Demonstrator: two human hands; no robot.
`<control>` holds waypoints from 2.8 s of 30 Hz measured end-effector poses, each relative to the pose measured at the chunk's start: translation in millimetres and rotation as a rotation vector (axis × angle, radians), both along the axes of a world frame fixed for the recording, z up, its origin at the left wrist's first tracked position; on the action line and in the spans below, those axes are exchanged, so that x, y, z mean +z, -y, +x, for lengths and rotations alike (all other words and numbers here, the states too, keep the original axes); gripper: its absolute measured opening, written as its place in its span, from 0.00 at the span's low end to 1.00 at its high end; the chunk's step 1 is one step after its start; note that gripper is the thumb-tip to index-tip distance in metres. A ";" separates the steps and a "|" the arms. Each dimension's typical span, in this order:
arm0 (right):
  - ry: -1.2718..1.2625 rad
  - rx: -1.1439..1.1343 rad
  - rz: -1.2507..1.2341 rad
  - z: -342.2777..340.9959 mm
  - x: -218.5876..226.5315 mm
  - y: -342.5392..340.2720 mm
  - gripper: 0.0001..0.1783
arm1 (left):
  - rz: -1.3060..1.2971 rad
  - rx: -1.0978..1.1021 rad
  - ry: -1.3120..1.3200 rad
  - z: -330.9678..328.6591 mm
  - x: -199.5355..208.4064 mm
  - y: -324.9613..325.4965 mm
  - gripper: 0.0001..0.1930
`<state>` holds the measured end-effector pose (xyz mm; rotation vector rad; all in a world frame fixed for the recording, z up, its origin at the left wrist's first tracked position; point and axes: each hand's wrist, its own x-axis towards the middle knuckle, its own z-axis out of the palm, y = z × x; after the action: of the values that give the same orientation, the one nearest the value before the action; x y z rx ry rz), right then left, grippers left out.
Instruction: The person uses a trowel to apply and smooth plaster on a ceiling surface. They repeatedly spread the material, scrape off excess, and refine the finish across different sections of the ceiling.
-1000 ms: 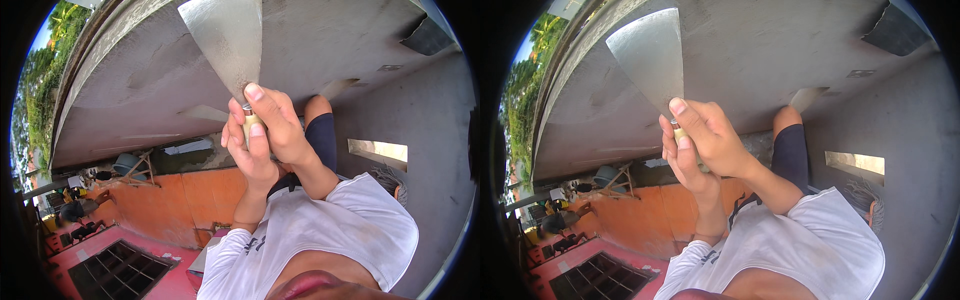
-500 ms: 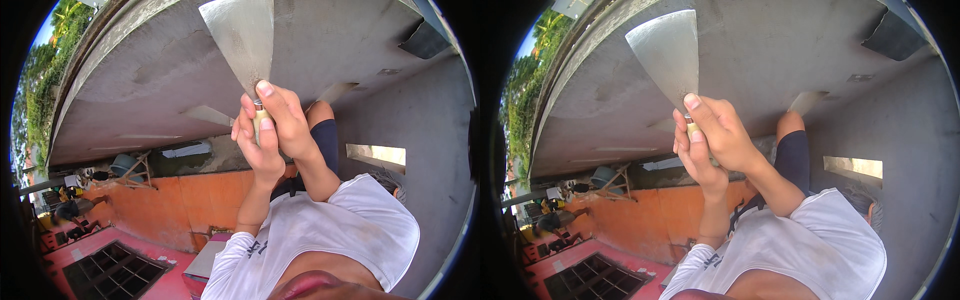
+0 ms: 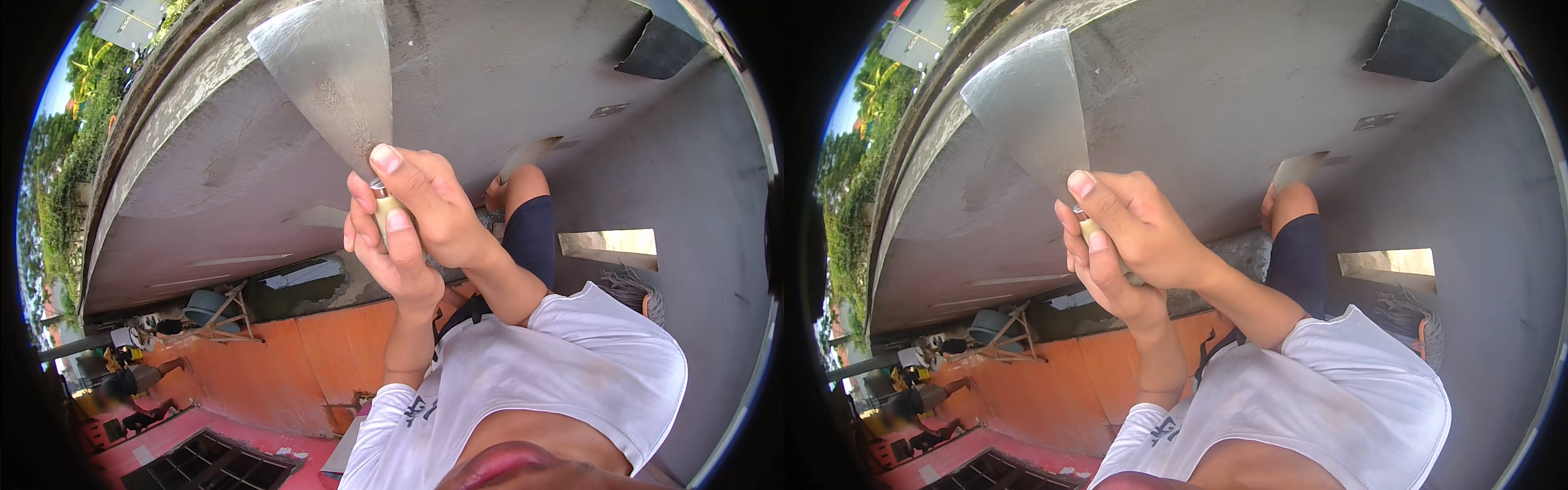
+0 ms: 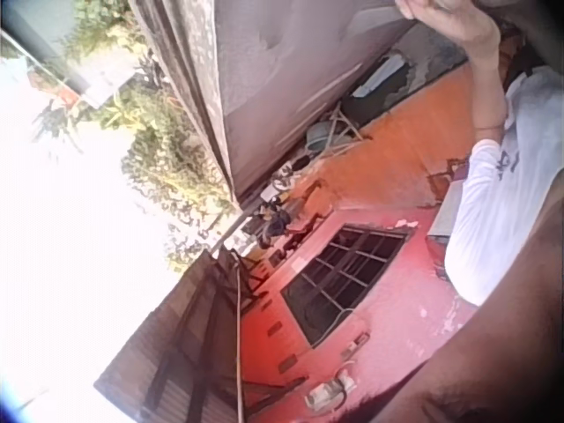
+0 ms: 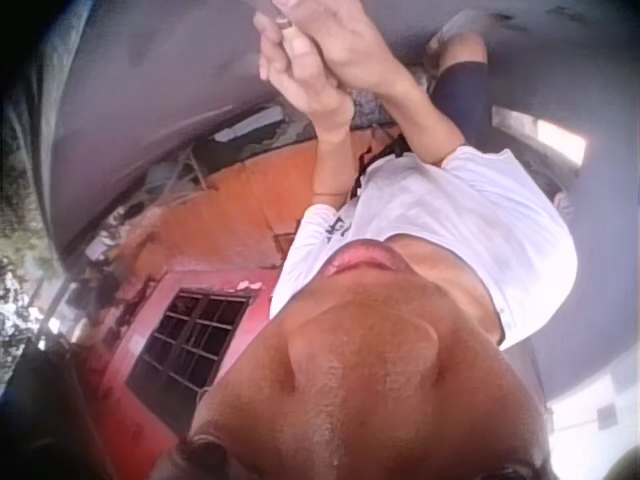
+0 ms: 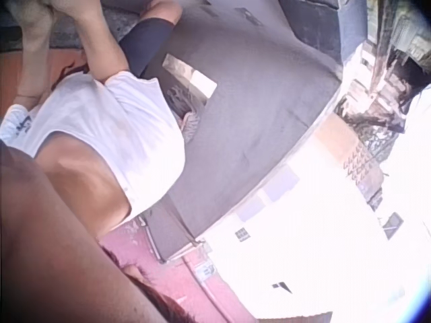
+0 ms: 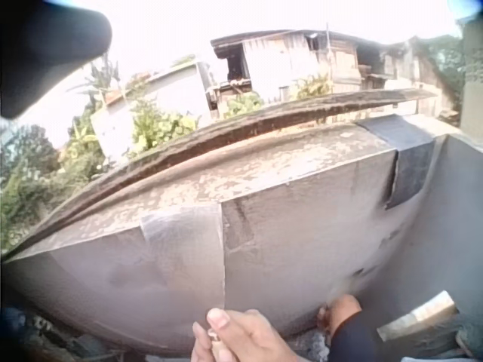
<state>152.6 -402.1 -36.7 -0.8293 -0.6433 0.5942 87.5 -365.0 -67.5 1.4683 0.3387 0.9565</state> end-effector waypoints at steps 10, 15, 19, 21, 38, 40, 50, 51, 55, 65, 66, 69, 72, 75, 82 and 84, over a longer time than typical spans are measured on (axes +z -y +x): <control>0.012 0.019 -0.058 -9.4 -37.7 8.8 0.26 | 0.124 0.136 -0.267 -29.9 -50.0 7.4 0.33; 0.085 0.020 -0.027 0.1 -23.3 2.9 0.26 | 0.132 0.045 -0.253 -26.0 -40.7 -8.6 0.32; 0.043 -0.019 -0.027 -10.4 -38.2 2.5 0.27 | 0.161 0.114 -0.370 -38.6 -47.7 -0.5 0.33; 0.044 -0.035 -0.013 -10.7 -38.4 3.4 0.26 | 0.078 0.147 -0.322 -29.3 -32.6 5.1 0.29; 0.063 -0.013 0.012 0.4 -26.8 -2.1 0.27 | 0.127 0.077 -0.372 -37.6 -35.5 -5.2 0.36; 0.063 0.013 0.010 -0.4 -22.5 -0.2 0.27 | 0.083 0.098 -0.376 -37.7 -27.7 -2.1 0.35; -0.037 -0.015 0.020 -14.3 -36.9 -8.0 0.27 | 0.089 0.093 -0.322 -36.7 -27.9 -4.3 0.32; -0.028 -0.034 0.010 -14.9 -35.8 -7.7 0.27 | 0.052 0.091 -0.285 -35.7 -27.2 -4.1 0.31; 0.037 -0.069 0.010 -5.1 -27.1 -5.2 0.28 | 0.020 0.127 -0.184 -14.4 -18.9 1.0 0.26; 0.008 -0.060 -0.123 -23.0 -52.6 4.4 0.27 | -0.107 0.005 -0.135 -35.8 -56.8 3.9 0.25; -0.012 -0.090 -0.138 -28.3 -62.3 2.1 0.28 | -0.220 0.025 -0.111 -34.8 -53.7 10.1 0.25; -0.106 -0.060 -0.109 -35.7 -71.5 3.5 0.30 | -0.181 0.037 -0.128 -40.1 -63.2 9.8 0.26; -0.078 -0.048 -0.155 -38.6 -57.7 12.4 0.31 | -0.127 0.030 -0.143 -44.4 -69.1 11.3 0.26; -0.076 -0.068 -0.153 -38.5 -55.8 13.3 0.30 | -0.041 0.004 -0.145 -43.8 -64.2 11.1 0.26; -0.030 -0.056 -0.108 -27.7 -42.6 14.1 0.29 | -0.147 -0.045 0.013 -29.5 -38.7 18.8 0.22; -0.055 -0.115 -0.089 -28.5 -40.4 10.6 0.28 | -0.130 -0.113 -0.003 -34.4 -41.9 13.2 0.24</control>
<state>124.1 -412.7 -77.1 -0.9240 -0.5182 0.5422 53.1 -378.2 -109.4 1.3559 0.3111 0.8261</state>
